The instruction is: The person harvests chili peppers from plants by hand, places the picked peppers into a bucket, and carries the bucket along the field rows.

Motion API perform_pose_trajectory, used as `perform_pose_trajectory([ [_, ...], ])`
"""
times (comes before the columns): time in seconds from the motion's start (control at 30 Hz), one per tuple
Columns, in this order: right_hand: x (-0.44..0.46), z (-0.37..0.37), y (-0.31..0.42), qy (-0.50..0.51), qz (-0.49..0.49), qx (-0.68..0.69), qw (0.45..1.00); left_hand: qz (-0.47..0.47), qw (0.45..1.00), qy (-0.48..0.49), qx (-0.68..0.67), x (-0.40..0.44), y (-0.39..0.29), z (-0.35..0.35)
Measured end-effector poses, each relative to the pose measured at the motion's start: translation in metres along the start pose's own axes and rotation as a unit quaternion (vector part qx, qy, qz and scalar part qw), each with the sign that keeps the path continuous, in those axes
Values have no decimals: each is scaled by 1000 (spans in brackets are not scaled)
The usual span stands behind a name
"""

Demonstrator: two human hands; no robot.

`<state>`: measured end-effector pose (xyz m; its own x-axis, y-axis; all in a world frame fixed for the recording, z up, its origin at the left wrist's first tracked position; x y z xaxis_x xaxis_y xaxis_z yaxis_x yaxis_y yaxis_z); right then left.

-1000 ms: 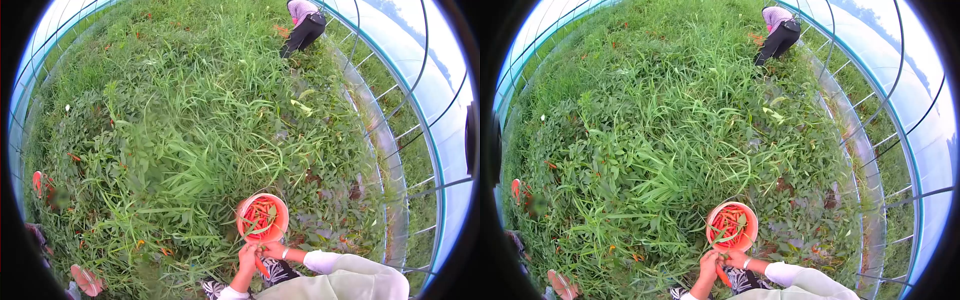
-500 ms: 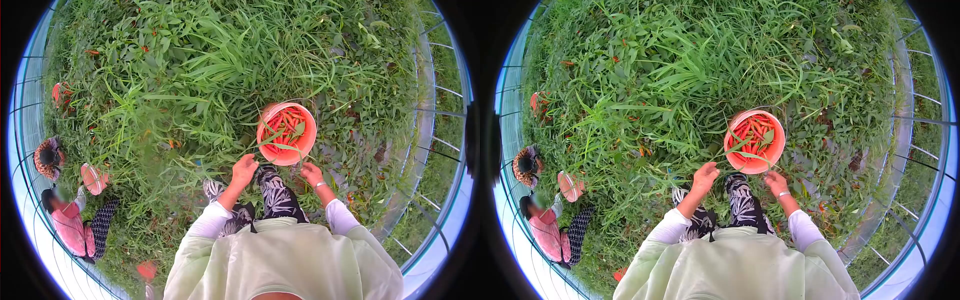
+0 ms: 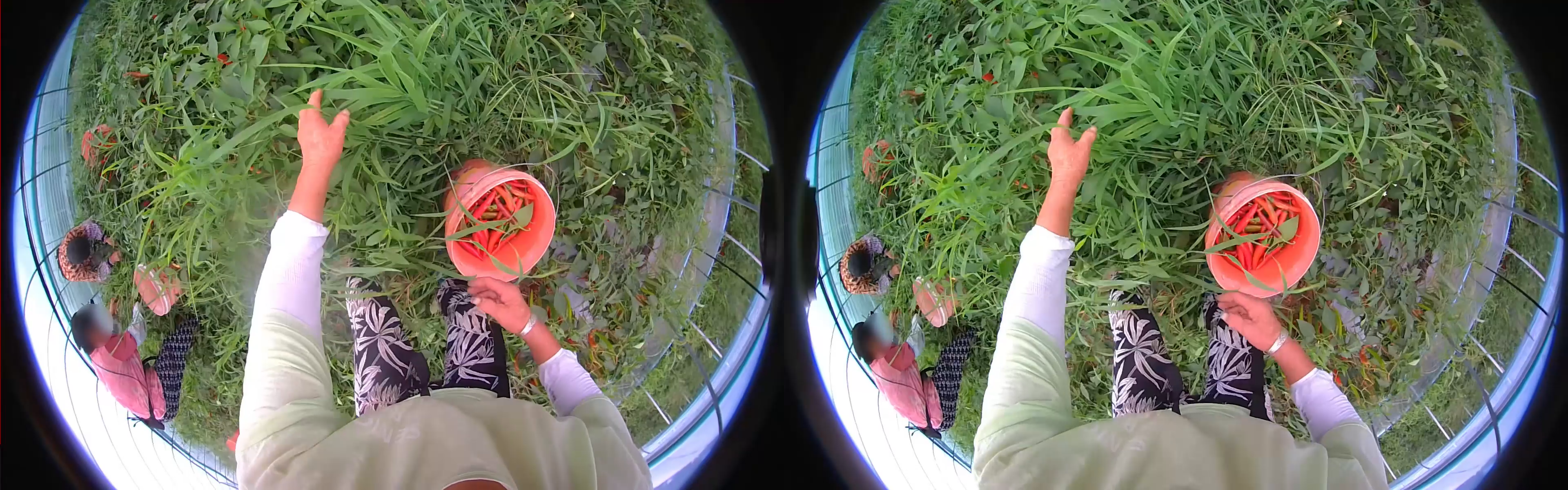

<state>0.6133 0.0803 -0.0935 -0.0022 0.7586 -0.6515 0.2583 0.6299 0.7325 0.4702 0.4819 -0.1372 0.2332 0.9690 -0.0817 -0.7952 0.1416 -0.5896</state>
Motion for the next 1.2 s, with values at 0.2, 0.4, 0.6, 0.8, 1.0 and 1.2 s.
perform_pose_trajectory([
  [0.2,158,-52,114,85,178,-216,956,-117,903,400,106,-37,82,-161],
  [0.4,347,-34,110,4,164,-474,865,17,908,419,-26,-155,88,-219],
  [0.6,358,170,-20,-206,-38,-600,772,-81,957,272,-56,-74,7,-151],
  [0.8,301,276,-40,-75,-187,-786,585,-135,927,225,269,48,19,-177],
  [1.0,273,255,-30,-51,-216,-619,753,9,848,311,429,-5,118,-154],
  [1.2,236,187,2,-131,109,-589,790,-56,986,62,145,-66,140,-79],
])
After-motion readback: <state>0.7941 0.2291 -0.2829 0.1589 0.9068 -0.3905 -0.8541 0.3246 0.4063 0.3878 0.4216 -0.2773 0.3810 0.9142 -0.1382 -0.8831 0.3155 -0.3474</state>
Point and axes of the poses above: each hand's wrist, its own x-axis towards the middle knuckle, its own z-axis out of the back of the hand, y = z × x, the point moved 1 cm from there along x, towards the middle knuckle, and after that the axes turned 1 degree about -x, right-handed, at the moved point
